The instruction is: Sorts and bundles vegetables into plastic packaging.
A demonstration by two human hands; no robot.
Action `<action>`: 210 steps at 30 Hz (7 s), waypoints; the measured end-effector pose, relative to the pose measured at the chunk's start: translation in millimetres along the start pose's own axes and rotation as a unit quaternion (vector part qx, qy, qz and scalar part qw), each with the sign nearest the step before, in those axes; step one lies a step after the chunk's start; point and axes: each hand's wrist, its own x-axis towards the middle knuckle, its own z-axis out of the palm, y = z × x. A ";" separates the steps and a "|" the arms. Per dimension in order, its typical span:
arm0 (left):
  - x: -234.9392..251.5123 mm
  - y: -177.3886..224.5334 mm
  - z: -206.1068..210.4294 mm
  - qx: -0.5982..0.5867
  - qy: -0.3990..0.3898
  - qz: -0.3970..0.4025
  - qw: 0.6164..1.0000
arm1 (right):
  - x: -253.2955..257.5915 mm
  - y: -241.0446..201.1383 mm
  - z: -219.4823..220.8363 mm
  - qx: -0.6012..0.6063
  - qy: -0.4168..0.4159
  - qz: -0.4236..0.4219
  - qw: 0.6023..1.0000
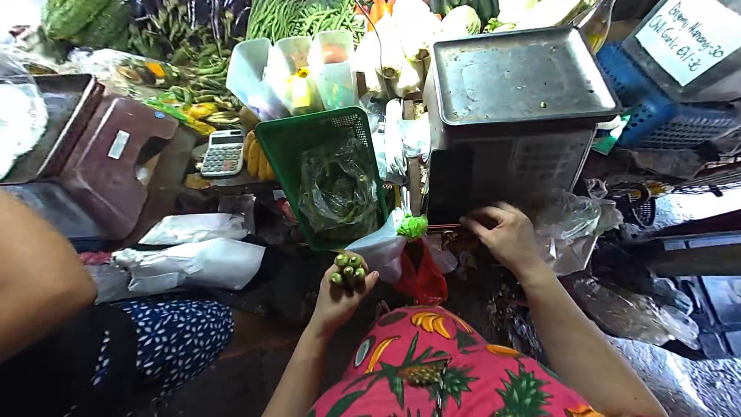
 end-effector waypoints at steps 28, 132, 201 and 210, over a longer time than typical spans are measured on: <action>-36.4 60.9 -8.5 0.414 0.091 0.021 0.905 | 4.5 -164.9 82.1 0.119 -0.472 -0.200 0.850; 202.5 -17.7 -50.7 0.289 -0.051 -0.176 0.939 | 96.9 -179.4 160.6 -0.141 0.023 -0.063 0.988; 102.0 16.8 -53.4 -0.301 0.124 -0.204 0.923 | 31.8 -193.8 127.1 0.356 -0.350 0.062 0.864; 80.2 12.7 -25.7 -0.176 0.110 -0.167 0.964 | 15.6 -171.5 150.7 0.426 -0.288 0.050 0.856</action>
